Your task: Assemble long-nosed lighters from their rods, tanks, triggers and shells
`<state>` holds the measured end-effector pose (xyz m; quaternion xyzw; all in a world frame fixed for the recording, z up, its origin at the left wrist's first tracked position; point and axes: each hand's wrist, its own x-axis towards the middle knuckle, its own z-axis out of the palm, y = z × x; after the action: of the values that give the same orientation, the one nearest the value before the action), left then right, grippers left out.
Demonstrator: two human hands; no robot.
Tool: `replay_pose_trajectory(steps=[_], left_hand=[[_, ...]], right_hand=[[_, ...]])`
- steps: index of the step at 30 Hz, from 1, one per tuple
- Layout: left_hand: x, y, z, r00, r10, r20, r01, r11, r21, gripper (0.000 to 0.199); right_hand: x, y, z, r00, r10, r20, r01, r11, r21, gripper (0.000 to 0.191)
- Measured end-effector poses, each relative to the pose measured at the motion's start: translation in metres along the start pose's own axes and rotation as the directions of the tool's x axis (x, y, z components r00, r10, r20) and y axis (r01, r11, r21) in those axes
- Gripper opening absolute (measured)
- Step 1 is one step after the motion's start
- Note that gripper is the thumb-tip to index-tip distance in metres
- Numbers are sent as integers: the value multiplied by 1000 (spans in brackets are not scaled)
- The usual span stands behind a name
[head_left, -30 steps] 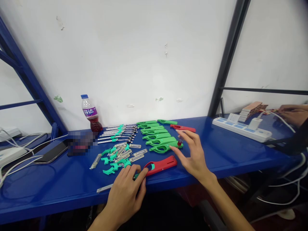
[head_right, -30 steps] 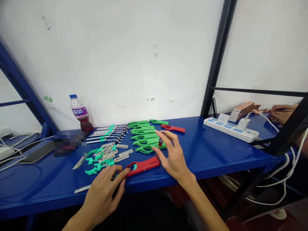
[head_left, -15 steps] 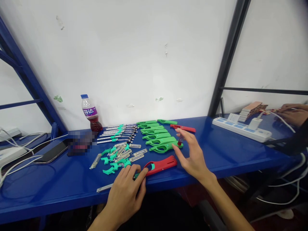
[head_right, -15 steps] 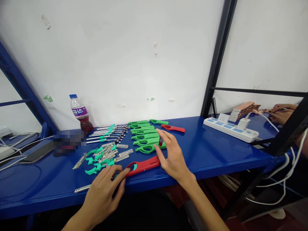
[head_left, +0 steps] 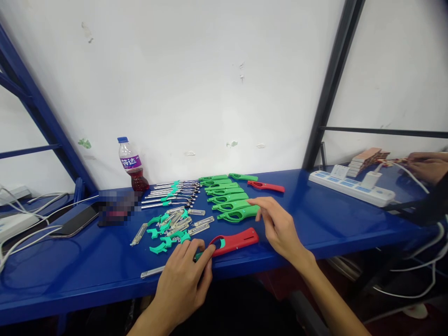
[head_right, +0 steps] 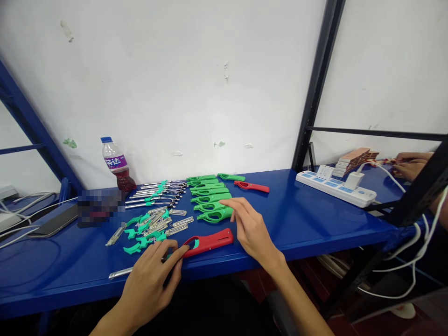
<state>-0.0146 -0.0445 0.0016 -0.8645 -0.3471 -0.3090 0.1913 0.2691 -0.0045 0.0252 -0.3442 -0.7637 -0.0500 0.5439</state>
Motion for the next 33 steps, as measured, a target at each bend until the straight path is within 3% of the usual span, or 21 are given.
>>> replay_pose_trajectory(steps=[5, 8, 11, 14, 17, 28, 33], left_hand=[[0, 0, 2, 1000, 1, 2, -1, 1000, 1, 30], [-1, 0, 2, 1000, -1, -1, 1, 1000, -2, 30], [0, 1, 1, 1000, 0, -2, 0, 1000, -9, 30], [0, 1, 2, 1000, 2, 0, -2, 1000, -10, 29], [0, 0, 2, 1000, 0, -6, 0, 1000, -5, 30], [-1, 0, 2, 1000, 0, -8, 0, 1000, 6, 36], [-1, 0, -1, 997, -9, 79, 6, 999, 39, 48]], right_hand=[[1, -5, -2, 999, 20, -39, -21, 999, -24, 36], [1, -7, -4, 998, 57, 0, -57, 998, -21, 24], [-1, -7, -12, 975, 165, 148, -154, 985, -83, 22], [-4, -6, -24, 897, 279, 344, -221, 955, -198, 15], [-7, -6, -33, 844, 298, 447, -212, 949, -232, 16], [-5, -8, -31, 800, 306, 515, -248, 952, -180, 21], [-4, -8, -28, 802, 303, 515, -239, 953, -188, 23]])
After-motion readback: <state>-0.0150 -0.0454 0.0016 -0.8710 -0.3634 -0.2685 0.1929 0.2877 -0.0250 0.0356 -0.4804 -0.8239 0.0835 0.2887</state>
